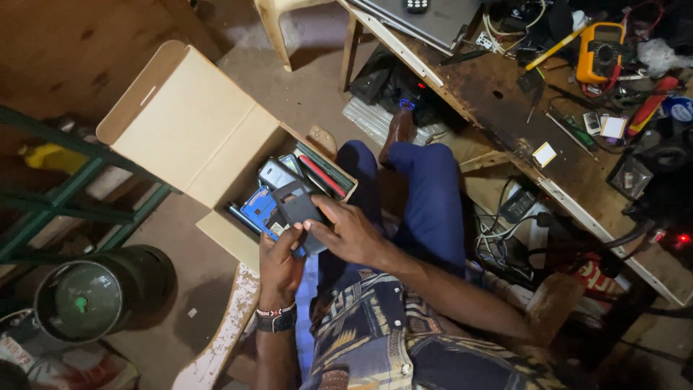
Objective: Sorting and organizing mobile phones and electronic components into a cardboard box on a repair bench.
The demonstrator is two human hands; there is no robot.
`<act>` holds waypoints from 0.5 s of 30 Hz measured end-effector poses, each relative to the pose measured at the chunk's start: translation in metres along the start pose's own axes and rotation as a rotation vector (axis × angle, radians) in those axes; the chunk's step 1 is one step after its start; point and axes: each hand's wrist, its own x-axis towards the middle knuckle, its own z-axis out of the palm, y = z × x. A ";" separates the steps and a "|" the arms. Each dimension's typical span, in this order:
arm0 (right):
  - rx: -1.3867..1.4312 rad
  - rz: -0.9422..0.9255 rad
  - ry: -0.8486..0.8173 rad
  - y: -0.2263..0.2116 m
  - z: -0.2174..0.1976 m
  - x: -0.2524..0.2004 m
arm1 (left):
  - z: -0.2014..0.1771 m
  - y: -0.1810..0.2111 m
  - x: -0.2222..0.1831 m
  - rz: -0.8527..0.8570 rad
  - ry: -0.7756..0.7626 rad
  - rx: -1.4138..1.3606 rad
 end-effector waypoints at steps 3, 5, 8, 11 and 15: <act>-0.042 -0.002 0.007 0.008 -0.001 -0.001 | -0.002 -0.003 0.002 -0.012 0.010 -0.003; -0.036 0.004 0.005 0.006 -0.002 0.000 | -0.006 -0.006 0.003 -0.010 0.016 0.007; -0.026 0.008 0.005 0.001 -0.002 0.002 | -0.004 -0.004 0.003 -0.019 0.030 0.017; -0.014 -0.009 0.012 0.000 -0.003 0.003 | -0.012 -0.010 0.006 -0.026 0.038 0.020; -0.024 -0.021 0.018 0.005 -0.001 0.002 | 0.019 0.015 -0.004 -0.010 0.025 0.014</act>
